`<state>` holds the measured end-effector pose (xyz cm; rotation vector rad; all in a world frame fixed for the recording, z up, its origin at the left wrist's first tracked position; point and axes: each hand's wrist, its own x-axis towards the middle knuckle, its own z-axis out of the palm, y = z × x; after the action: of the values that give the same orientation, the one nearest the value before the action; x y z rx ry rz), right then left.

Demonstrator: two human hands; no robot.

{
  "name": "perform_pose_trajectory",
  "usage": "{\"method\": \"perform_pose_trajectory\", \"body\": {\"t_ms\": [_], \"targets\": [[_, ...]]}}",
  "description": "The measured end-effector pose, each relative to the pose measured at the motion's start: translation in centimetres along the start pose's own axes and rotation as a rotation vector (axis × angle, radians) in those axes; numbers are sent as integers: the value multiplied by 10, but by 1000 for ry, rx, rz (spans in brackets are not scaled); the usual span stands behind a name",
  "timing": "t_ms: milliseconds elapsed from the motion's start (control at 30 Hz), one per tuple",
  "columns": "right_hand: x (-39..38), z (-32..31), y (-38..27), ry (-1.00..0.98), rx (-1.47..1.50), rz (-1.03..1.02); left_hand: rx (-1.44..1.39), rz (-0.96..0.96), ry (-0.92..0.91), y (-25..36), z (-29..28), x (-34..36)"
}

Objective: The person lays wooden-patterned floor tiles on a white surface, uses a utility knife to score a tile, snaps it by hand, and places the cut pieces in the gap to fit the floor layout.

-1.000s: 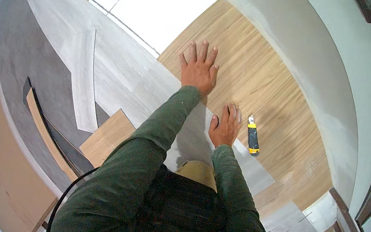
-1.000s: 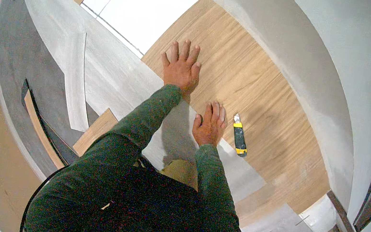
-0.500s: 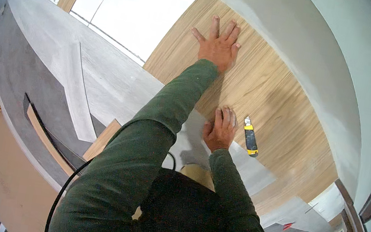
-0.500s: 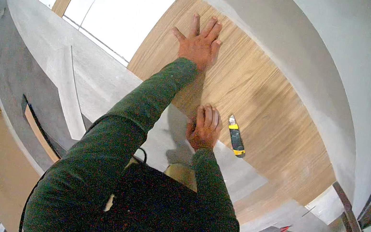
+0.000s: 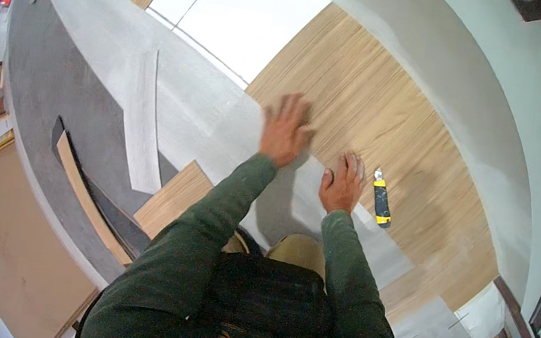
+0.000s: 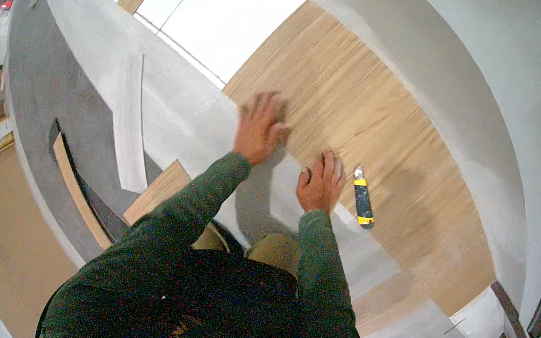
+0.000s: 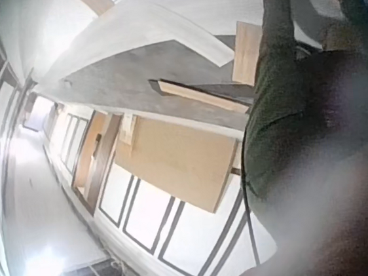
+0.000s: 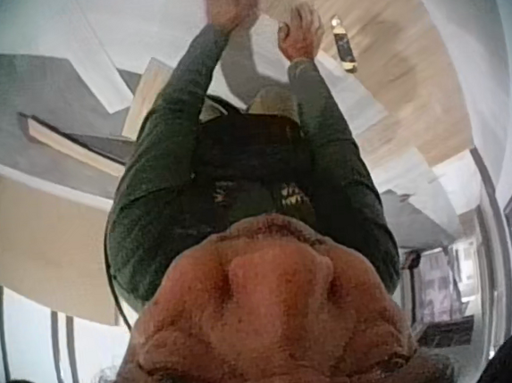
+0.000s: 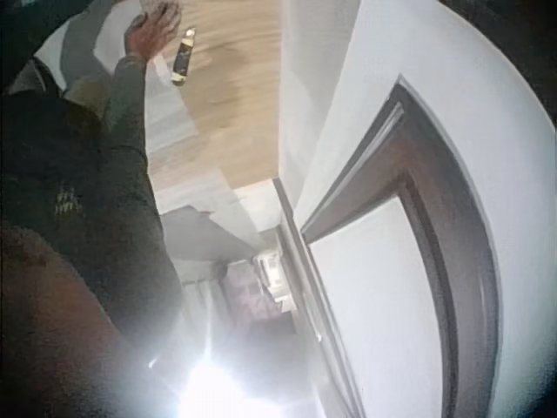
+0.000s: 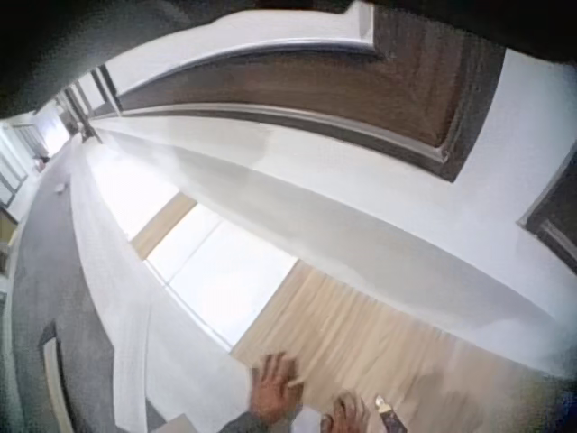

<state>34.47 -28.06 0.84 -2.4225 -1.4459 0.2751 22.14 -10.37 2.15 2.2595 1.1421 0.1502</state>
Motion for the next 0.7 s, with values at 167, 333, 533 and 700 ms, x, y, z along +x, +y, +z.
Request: {"method": "perform_pose_trajectory", "body": {"t_ms": [167, 333, 533, 700], "targets": [[-3, 4, -11, 5, 6, 12, 164, -437, 330, -109, -45, -170], [-2, 12, -18, -56, -9, 35, 265, -734, 98, -178, -83, -291], [-8, 17, -5, -33, -39, 29, 316, -808, -234, -159, -107, -284], [-6, 15, -13, -2, -18, -1, 316, -816, -204, -160, -129, -275]]}}
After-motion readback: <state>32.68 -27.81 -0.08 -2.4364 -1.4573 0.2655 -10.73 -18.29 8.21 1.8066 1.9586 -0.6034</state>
